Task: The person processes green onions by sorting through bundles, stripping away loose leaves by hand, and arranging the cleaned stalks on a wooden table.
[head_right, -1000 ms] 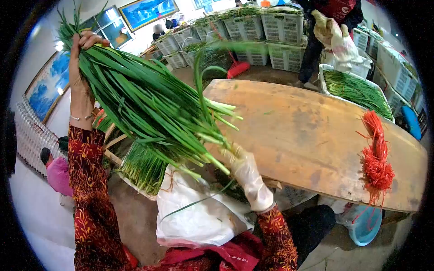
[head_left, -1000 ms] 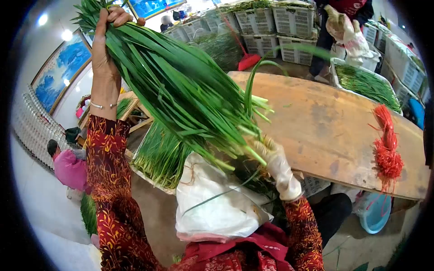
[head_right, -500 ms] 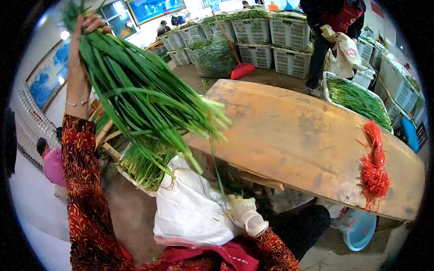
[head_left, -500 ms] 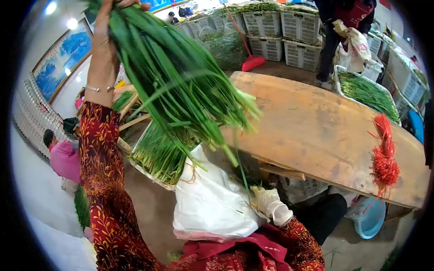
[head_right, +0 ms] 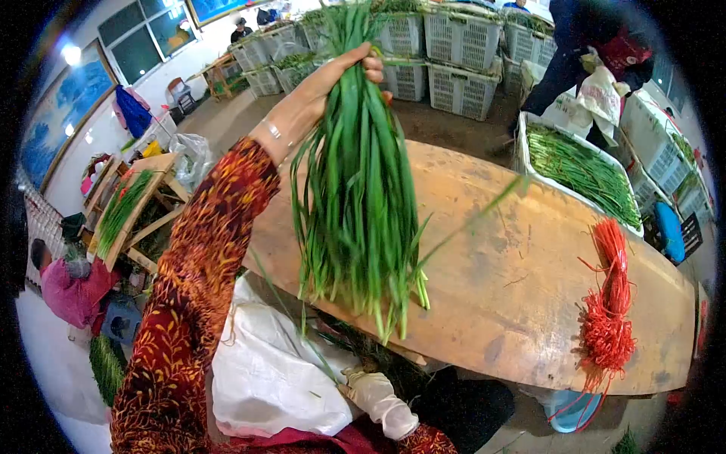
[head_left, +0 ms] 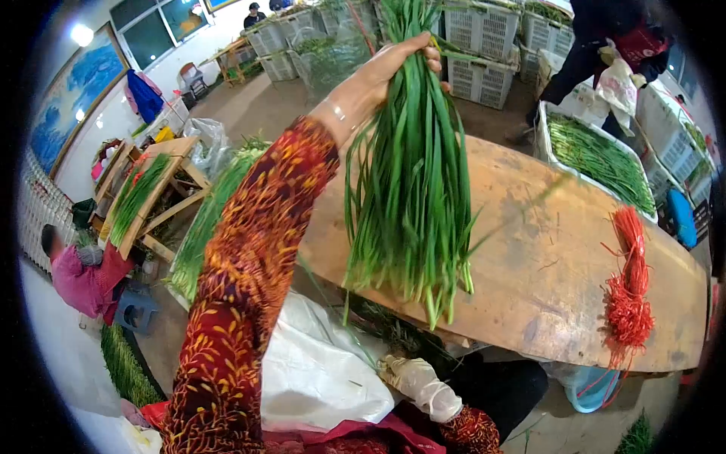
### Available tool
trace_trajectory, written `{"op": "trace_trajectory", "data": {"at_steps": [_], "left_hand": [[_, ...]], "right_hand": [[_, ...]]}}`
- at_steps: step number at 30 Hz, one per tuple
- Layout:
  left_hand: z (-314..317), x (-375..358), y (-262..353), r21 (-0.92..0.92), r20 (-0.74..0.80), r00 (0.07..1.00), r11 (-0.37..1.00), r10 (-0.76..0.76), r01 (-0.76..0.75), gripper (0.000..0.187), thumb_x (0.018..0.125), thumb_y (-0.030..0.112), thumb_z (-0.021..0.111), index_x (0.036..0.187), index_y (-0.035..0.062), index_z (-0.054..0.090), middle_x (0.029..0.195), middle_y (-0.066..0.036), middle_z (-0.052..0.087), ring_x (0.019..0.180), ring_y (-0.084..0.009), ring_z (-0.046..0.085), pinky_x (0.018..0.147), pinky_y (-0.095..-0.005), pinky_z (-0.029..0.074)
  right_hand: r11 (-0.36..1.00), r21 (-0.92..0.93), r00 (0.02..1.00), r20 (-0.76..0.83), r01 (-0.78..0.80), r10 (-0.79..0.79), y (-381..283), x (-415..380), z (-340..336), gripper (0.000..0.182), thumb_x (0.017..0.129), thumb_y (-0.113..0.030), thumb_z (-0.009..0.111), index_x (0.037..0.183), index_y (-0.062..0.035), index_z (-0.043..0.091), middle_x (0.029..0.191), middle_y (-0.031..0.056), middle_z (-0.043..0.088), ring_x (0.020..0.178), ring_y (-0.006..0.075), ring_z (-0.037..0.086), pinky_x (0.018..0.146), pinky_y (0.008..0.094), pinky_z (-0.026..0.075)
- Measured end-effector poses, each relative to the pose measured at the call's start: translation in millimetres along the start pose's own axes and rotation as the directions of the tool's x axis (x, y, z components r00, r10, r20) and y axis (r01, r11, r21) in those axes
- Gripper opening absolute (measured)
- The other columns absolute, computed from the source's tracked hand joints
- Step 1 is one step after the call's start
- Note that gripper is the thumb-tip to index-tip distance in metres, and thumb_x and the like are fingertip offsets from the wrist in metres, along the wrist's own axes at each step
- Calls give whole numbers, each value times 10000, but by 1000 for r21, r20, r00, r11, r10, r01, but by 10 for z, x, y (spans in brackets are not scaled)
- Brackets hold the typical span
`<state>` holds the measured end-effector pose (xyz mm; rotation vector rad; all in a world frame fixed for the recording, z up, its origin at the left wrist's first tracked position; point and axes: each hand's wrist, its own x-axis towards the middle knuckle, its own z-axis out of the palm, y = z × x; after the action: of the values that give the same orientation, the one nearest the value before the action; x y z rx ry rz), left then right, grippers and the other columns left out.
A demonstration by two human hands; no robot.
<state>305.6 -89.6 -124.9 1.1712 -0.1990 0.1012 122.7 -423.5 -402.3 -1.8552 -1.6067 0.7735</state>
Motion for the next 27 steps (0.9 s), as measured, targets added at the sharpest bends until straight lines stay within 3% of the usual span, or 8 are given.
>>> {"op": "trace_trajectory", "data": {"at_steps": [3,6,8,16,18,19,22,27], "left_hand": [[-735,298,-308,409,-216,974,899,-74,159,441,886,376,489,1112,-2,481,957,-90,563,773,-118,568,832,-335,469],[-1431,117,-675,399,33,961,878,274,-264,715,854,505,465,1304,-30,317,1189,-166,477,1041,-176,505,906,-316,393],[-1528,-206,-639,782,-583,777,423,238,458,844,798,604,465,1350,4,246,1301,-181,382,1206,-222,371,958,-327,321],[-891,-2133,-678,755,-556,805,530,209,385,654,853,415,507,1323,16,288,1335,-156,363,1212,-256,377,962,-356,356],[-608,-2461,-839,759,-512,827,574,231,308,622,858,366,524,1323,25,290,1336,-152,364,1207,-248,387,960,-350,361],[-517,-2591,-936,732,-553,814,570,177,373,615,855,343,536,1321,23,295,1336,-149,364,1206,-246,388,964,-351,356],[-285,-2841,-1292,683,-566,818,613,101,397,637,821,320,577,1312,21,305,1321,-170,377,1205,-281,386,990,-361,324],[-33,-2902,-1430,854,-471,864,337,177,396,781,736,362,664,1332,40,275,1280,-191,415,1179,-300,413,996,-363,309]], "right_hand": [[992,-65,994,2,-106,106,50,-26,-31,330,850,-343,479,984,-54,563,771,139,619,686,330,585,610,431,458],[987,-83,989,34,-137,140,144,-34,-14,322,847,-336,480,986,-58,566,771,139,619,690,324,587,612,425,460],[980,-121,984,59,-158,166,213,-34,9,317,846,-331,482,987,-60,569,771,139,619,692,320,589,613,421,460],[927,-302,955,120,-223,269,106,52,15,271,823,-271,498,999,-84,586,920,148,606,828,288,581,693,392,455],[895,-447,953,-267,11,-145,-86,44,-8,272,795,-326,523,919,-102,614,1055,136,577,886,280,578,683,388,437],[897,-442,989,-124,21,-85,-305,43,-157,242,783,-290,532,910,-102,615,1181,126,504,986,253,537,734,372,433],[987,150,998,41,-48,42,-683,30,-613,238,836,-183,537,1046,-74,568,1063,113,570,991,263,545,843,360,432],[977,213,680,-716,-2,158,-599,46,-1385,361,842,-254,570,1139,-53,529,1034,110,592,937,194,563,767,323,471]]}}
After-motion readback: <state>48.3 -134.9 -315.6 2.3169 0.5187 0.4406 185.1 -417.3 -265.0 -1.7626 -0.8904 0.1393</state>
